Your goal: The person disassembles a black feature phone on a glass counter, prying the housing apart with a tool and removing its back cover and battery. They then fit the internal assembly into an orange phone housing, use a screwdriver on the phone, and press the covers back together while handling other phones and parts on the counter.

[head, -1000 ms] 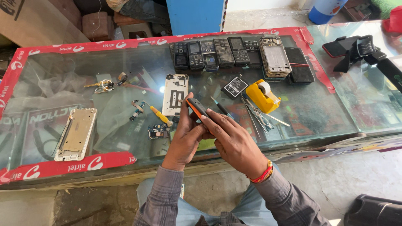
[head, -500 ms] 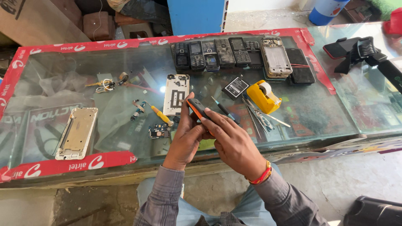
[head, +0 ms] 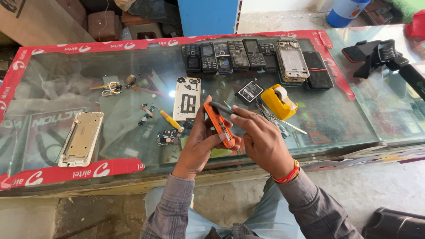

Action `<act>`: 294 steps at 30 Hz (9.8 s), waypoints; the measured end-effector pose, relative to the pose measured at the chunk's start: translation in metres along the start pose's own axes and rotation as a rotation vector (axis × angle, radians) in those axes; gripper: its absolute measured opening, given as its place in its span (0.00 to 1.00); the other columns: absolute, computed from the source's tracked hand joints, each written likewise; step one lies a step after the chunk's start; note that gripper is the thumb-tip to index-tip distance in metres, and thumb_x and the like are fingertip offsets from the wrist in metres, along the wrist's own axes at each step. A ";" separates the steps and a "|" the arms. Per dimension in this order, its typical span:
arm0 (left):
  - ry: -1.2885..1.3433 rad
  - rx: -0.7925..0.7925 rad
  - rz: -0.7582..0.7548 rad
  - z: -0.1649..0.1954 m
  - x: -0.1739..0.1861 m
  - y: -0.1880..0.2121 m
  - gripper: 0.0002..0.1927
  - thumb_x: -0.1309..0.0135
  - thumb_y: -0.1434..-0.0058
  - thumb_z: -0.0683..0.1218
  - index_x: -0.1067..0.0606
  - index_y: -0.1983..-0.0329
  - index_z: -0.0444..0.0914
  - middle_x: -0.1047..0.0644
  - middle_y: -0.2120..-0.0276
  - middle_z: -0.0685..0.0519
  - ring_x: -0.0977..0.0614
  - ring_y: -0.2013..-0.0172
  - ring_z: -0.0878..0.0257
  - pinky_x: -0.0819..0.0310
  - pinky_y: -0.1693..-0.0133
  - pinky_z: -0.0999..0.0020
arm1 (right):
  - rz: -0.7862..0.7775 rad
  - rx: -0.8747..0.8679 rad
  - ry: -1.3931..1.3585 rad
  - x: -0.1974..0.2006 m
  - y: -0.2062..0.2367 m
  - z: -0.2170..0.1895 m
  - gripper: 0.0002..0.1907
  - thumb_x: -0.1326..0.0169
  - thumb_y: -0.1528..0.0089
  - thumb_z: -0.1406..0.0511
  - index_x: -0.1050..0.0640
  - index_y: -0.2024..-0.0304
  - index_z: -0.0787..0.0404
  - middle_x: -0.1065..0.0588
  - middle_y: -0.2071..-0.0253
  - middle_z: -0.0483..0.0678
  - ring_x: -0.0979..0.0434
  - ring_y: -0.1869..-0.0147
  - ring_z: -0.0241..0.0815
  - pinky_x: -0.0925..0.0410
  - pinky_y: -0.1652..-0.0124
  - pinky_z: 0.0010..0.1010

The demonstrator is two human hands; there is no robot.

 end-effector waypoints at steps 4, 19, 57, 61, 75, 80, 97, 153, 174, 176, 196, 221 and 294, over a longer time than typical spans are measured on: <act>0.061 0.030 0.024 0.003 -0.004 -0.002 0.48 0.52 0.38 0.36 0.60 0.20 0.51 0.29 0.43 0.40 0.17 0.51 0.46 0.14 0.55 0.51 | 0.199 -0.404 -0.207 -0.011 0.009 0.014 0.24 0.52 0.44 0.80 0.22 0.45 0.67 0.20 0.56 0.53 0.25 0.67 0.37 0.32 0.67 0.26; 0.189 0.035 0.054 0.014 -0.004 -0.004 0.37 0.63 0.39 0.37 0.48 0.24 0.38 0.29 0.39 0.35 0.18 0.51 0.43 0.15 0.56 0.49 | 0.312 -0.289 0.329 -0.019 -0.016 0.058 0.20 0.44 0.43 0.76 0.22 0.47 0.66 0.26 0.46 0.62 0.25 0.46 0.55 0.31 0.50 0.41; 0.042 -0.085 -0.004 0.011 -0.005 0.004 0.45 0.64 0.42 0.31 0.55 0.20 0.43 0.31 0.36 0.39 0.21 0.46 0.51 0.17 0.51 0.52 | 0.534 -0.554 -0.855 0.024 0.062 0.032 0.06 0.49 0.25 0.67 0.26 0.50 0.65 0.22 0.56 0.55 0.18 0.58 0.43 0.25 0.62 0.31; 0.019 -0.092 -0.019 0.011 -0.005 0.005 0.44 0.65 0.41 0.30 0.55 0.20 0.43 0.31 0.36 0.39 0.21 0.45 0.52 0.17 0.49 0.53 | 0.560 -0.583 -1.226 0.022 0.066 0.042 0.11 0.56 0.24 0.61 0.30 0.49 0.62 0.20 0.54 0.63 0.17 0.61 0.48 0.26 0.66 0.31; -0.013 -0.092 -0.028 0.015 -0.009 0.006 0.44 0.64 0.42 0.31 0.53 0.20 0.41 0.31 0.35 0.39 0.21 0.44 0.53 0.17 0.47 0.53 | 0.519 -0.528 -1.176 -0.008 0.064 0.059 0.14 0.53 0.22 0.62 0.36 0.38 0.60 0.23 0.55 0.60 0.20 0.62 0.45 0.28 0.63 0.30; -0.019 -0.080 -0.021 0.015 -0.009 0.006 0.44 0.64 0.42 0.31 0.53 0.20 0.41 0.30 0.36 0.39 0.21 0.44 0.53 0.17 0.46 0.53 | 0.532 -0.478 -1.165 -0.012 0.067 0.062 0.15 0.53 0.22 0.61 0.37 0.37 0.60 0.23 0.57 0.60 0.21 0.65 0.44 0.28 0.65 0.28; -0.046 -0.084 -0.016 0.015 -0.008 0.006 0.44 0.64 0.42 0.30 0.55 0.20 0.41 0.31 0.35 0.39 0.21 0.44 0.52 0.16 0.46 0.53 | 0.559 -0.451 -1.128 -0.014 0.071 0.067 0.11 0.52 0.21 0.59 0.38 0.46 0.58 0.23 0.58 0.61 0.23 0.66 0.45 0.30 0.68 0.29; 0.097 -0.067 -0.007 0.005 -0.005 0.008 0.31 0.62 0.22 0.53 0.48 0.19 0.40 0.26 0.37 0.38 0.18 0.46 0.50 0.17 0.51 0.56 | 0.552 -0.445 -1.116 -0.013 0.072 0.062 0.13 0.51 0.21 0.60 0.39 0.45 0.58 0.23 0.58 0.61 0.22 0.67 0.45 0.28 0.67 0.30; 0.228 -0.060 0.026 0.011 -0.005 0.006 0.30 0.61 0.24 0.51 0.45 0.21 0.39 0.25 0.39 0.36 0.18 0.47 0.48 0.17 0.51 0.51 | 0.557 -0.426 -1.102 -0.016 0.073 0.065 0.12 0.53 0.21 0.61 0.40 0.46 0.59 0.23 0.51 0.66 0.19 0.59 0.51 0.26 0.60 0.36; 0.239 -0.063 0.028 0.012 -0.005 0.007 0.30 0.60 0.24 0.51 0.45 0.21 0.39 0.25 0.39 0.36 0.18 0.47 0.48 0.17 0.51 0.50 | 0.555 -0.423 -1.097 -0.016 0.073 0.064 0.12 0.53 0.21 0.62 0.41 0.46 0.59 0.23 0.51 0.66 0.18 0.57 0.52 0.25 0.58 0.37; 0.248 -0.129 0.118 0.009 -0.005 0.008 0.46 0.45 0.31 0.43 0.57 0.20 0.60 0.28 0.46 0.44 0.19 0.44 0.44 0.20 0.41 0.46 | 0.037 -0.267 0.016 -0.015 0.030 0.025 0.14 0.48 0.39 0.81 0.25 0.51 0.68 0.21 0.51 0.52 0.19 0.49 0.52 0.27 0.52 0.38; -0.019 -0.079 0.103 0.001 0.000 0.004 0.50 0.46 0.39 0.34 0.59 0.20 0.49 0.30 0.41 0.40 0.20 0.46 0.53 0.17 0.45 0.52 | -0.021 -0.059 -0.247 -0.010 0.012 0.013 0.17 0.36 0.44 0.74 0.18 0.52 0.61 0.20 0.53 0.50 0.19 0.52 0.47 0.27 0.53 0.35; -0.248 -0.157 0.086 -0.015 0.001 0.000 0.54 0.44 0.39 0.32 0.66 0.20 0.45 0.33 0.44 0.42 0.18 0.47 0.55 0.17 0.45 0.59 | -0.299 -0.036 -0.164 0.007 -0.010 0.002 0.25 0.44 0.46 0.70 0.24 0.45 0.71 0.22 0.49 0.62 0.21 0.48 0.63 0.28 0.50 0.45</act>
Point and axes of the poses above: each hand's wrist, its own y-axis away from the middle knuckle, its own x-axis out of the back of the hand, z = x × y, the point moved 1 cm from there along -y, towards the middle knuckle
